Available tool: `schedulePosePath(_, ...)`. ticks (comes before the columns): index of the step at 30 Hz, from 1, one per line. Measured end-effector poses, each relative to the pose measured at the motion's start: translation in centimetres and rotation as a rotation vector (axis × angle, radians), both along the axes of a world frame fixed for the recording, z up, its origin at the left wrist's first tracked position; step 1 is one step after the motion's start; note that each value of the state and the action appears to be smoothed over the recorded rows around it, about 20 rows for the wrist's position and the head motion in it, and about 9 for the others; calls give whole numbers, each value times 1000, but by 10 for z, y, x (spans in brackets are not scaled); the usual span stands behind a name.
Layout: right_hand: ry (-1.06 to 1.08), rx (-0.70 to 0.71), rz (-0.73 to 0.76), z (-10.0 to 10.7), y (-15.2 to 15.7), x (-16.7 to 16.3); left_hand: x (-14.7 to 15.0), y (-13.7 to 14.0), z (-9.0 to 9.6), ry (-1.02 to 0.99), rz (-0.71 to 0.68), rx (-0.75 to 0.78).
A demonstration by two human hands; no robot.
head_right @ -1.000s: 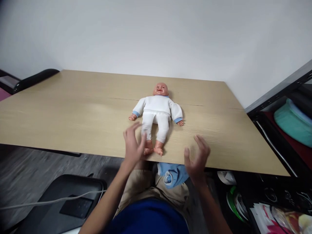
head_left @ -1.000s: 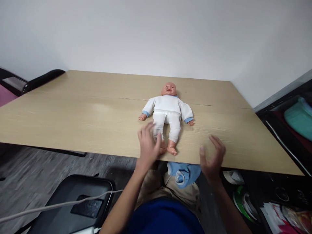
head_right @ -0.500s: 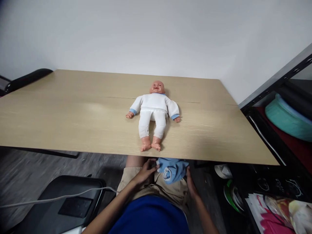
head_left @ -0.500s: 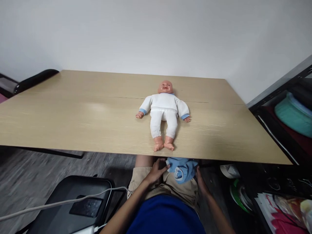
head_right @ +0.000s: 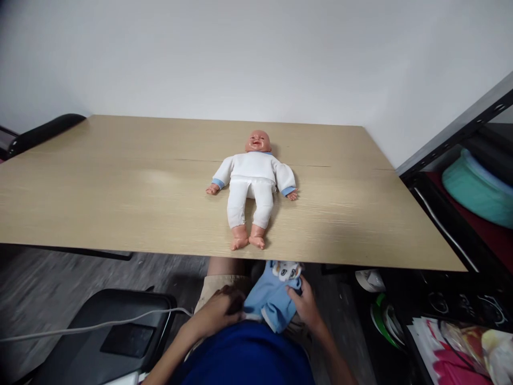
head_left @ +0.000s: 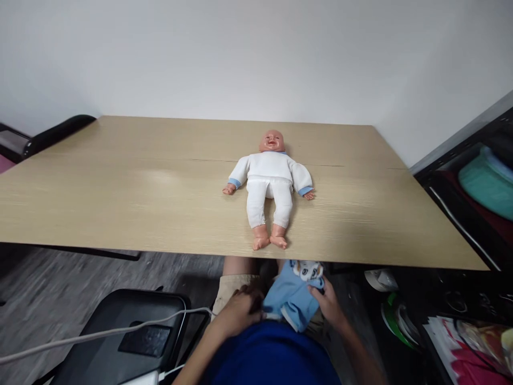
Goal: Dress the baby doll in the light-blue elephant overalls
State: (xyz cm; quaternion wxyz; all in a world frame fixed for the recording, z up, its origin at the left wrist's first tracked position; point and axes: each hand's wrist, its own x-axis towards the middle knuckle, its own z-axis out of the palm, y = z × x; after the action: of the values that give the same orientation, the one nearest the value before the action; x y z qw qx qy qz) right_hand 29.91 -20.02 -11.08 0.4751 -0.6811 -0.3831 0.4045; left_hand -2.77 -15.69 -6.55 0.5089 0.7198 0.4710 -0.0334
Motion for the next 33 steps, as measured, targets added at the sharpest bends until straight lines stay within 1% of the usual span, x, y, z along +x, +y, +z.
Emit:
schedulePosePath(1, -14, 6, 11, 8, -5, -5, -8, 0, 20, -35, 25, -2)
schedulePosePath(3, -67, 54, 32, 30, -7, -13, -17, 6, 63, -226, 58, -4)
schedulePosePath(4, -86, 111, 75, 45, -3, -17, -19, 11, 84, -326, 38, -3)
schedulePosePath(5, -92, 184, 150, 63, 4, -20, -18, 19, 105, -418, 22, 34)
schedulePosePath(6, -71, 272, 285, 82, 13, -23, -16, 28, 123, -506, 23, 106)
schedulePosePath(7, -47, 363, 421, 101, 24, -26, -12, 40, 140, -583, 41, 213)
schedulePosePath(9, -33, 498, 493, 138, 49, -31, -3, 69, 164, -680, 102, 463)
schedulePosePath(10, -32, 552, 509, 155, 61, -33, 3, 86, 173, -682, 118, 568)
schedulePosePath(11, -39, 591, 503, 170, 73, -34, 8, 104, 180, -678, 114, 625)
schedulePosePath(12, -52, 617, 497, 183, 84, -35, 13, 123, 187, -706, 77, 618)
schedulePosePath(14, -104, 668, 479, 207, 105, -33, 23, 157, 199, -848, -106, 478)
schedulePosePath(15, -141, 685, 479, 217, 115, -30, 27, 171, 206, -925, -172, 432)
schedulePosePath(16, -183, 705, 490, 227, 125, -27, 32, 184, 213, -980, -203, 425)
schedulePosePath(17, -217, 723, 508, 237, 135, -23, 36, 194, 221, -1018, -194, 456)
schedulePosePath(19, -248, 763, 578, 256, 152, -14, 44, 209, 238, -1073, -163, 565)
schedulePosePath(21, -224, 789, 678, 273, 168, -4, 50, 221, 254, -1130, -186, 650)
schedulePosePath(23, -163, 776, 765, 287, 182, 5, 53, 233, 267, -1163, -235, 677)
schedulePosePath(24, -119, 748, 801, 292, 189, 9, 54, 239, 272, -1153, -244, 677)
schedulePosePath(26, 6, 683, 857, 299, 205, 16, 55, 251, 278, -1117, -236, 677)
schedulePosePath(28, 169, 669, 897, 304, 224, 21, 53, 262, 283, -1091, -220, 670)
schedulePosePath(30, 289, 696, 891, 311, 246, 22, 51, 273, 287, -1077, -189, 666)
schedulePosePath(33, 320, 792, 826, 326, 278, 18, 48, 288, 293, -1072, -173, 679)
